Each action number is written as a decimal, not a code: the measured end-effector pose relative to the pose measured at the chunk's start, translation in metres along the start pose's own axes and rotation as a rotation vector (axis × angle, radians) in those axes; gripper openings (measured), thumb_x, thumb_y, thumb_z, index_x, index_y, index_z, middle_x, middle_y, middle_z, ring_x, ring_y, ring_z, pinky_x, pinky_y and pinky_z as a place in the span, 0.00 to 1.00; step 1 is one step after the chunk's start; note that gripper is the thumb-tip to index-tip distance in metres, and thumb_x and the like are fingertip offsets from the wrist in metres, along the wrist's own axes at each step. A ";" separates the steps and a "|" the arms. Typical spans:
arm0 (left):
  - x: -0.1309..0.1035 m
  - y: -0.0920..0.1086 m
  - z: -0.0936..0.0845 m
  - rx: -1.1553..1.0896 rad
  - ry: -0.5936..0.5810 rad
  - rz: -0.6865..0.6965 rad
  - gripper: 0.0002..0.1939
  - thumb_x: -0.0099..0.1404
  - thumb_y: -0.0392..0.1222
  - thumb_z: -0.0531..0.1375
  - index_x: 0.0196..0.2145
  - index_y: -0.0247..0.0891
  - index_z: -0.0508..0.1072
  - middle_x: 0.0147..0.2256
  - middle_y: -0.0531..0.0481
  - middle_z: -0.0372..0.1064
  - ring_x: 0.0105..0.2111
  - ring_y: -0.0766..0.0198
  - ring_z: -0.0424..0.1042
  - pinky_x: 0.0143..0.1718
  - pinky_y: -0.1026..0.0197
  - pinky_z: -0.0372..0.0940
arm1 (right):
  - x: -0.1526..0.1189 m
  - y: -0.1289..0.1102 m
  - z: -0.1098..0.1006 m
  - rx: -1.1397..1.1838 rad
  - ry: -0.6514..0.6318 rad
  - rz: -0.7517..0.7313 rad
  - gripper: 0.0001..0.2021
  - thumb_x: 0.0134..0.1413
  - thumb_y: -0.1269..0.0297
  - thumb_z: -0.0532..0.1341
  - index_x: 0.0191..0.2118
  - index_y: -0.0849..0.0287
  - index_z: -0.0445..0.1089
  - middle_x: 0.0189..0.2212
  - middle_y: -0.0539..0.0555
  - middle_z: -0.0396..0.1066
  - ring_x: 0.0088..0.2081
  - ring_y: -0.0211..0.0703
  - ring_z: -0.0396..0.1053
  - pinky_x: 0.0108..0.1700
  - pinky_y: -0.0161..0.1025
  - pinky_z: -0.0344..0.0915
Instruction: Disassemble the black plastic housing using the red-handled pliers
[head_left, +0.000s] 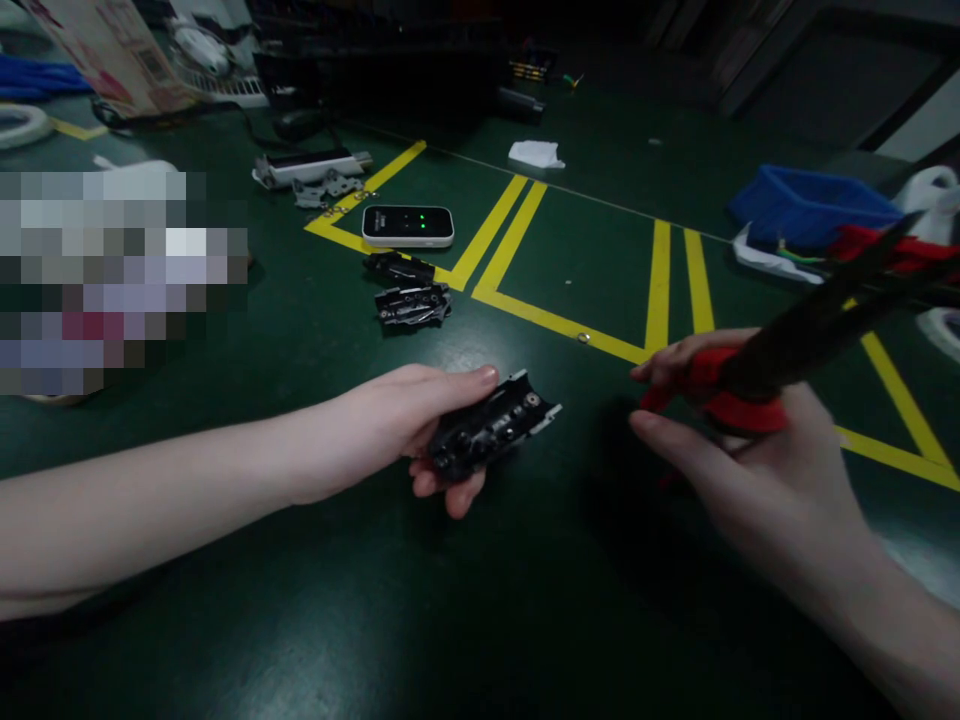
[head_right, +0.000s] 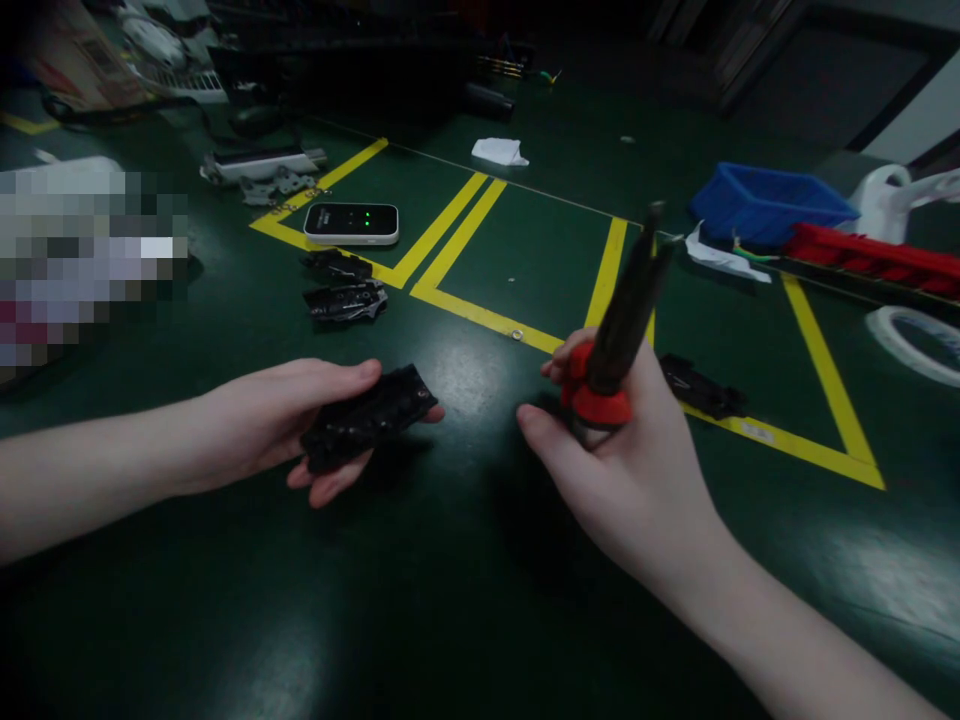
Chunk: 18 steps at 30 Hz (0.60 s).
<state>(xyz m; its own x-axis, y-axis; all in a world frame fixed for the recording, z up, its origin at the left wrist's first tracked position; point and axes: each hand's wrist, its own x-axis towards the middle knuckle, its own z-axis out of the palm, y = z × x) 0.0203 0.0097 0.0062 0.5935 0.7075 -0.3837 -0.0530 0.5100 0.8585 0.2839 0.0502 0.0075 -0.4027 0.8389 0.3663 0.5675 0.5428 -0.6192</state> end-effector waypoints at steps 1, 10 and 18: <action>-0.001 0.002 0.001 0.024 0.024 -0.032 0.29 0.75 0.60 0.49 0.36 0.29 0.74 0.19 0.51 0.68 0.16 0.73 0.59 0.17 0.70 0.50 | -0.001 0.001 0.002 0.050 0.011 0.023 0.14 0.55 0.62 0.64 0.46 0.50 0.62 0.41 0.51 0.68 0.44 0.49 0.72 0.43 0.46 0.73; -0.006 0.004 -0.001 0.015 0.033 0.019 0.29 0.75 0.56 0.50 0.65 0.38 0.62 0.18 0.57 0.61 0.16 0.71 0.56 0.16 0.70 0.49 | -0.008 0.013 0.011 0.050 0.008 0.035 0.28 0.50 0.59 0.68 0.54 0.48 0.57 0.50 0.55 0.64 0.52 0.53 0.69 0.53 0.54 0.70; -0.010 0.012 -0.003 0.203 -0.080 -0.009 0.34 0.72 0.64 0.49 0.65 0.37 0.63 0.23 0.54 0.65 0.21 0.68 0.61 0.21 0.68 0.51 | -0.013 0.015 0.011 0.102 0.001 0.279 0.30 0.40 0.53 0.74 0.51 0.53 0.68 0.46 0.56 0.74 0.48 0.58 0.73 0.53 0.62 0.69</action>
<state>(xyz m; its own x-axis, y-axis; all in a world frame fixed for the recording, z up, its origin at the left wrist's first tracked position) 0.0112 0.0101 0.0191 0.6554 0.6582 -0.3704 0.1107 0.4014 0.9092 0.2899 0.0466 -0.0143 -0.2400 0.9552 0.1730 0.5813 0.2841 -0.7625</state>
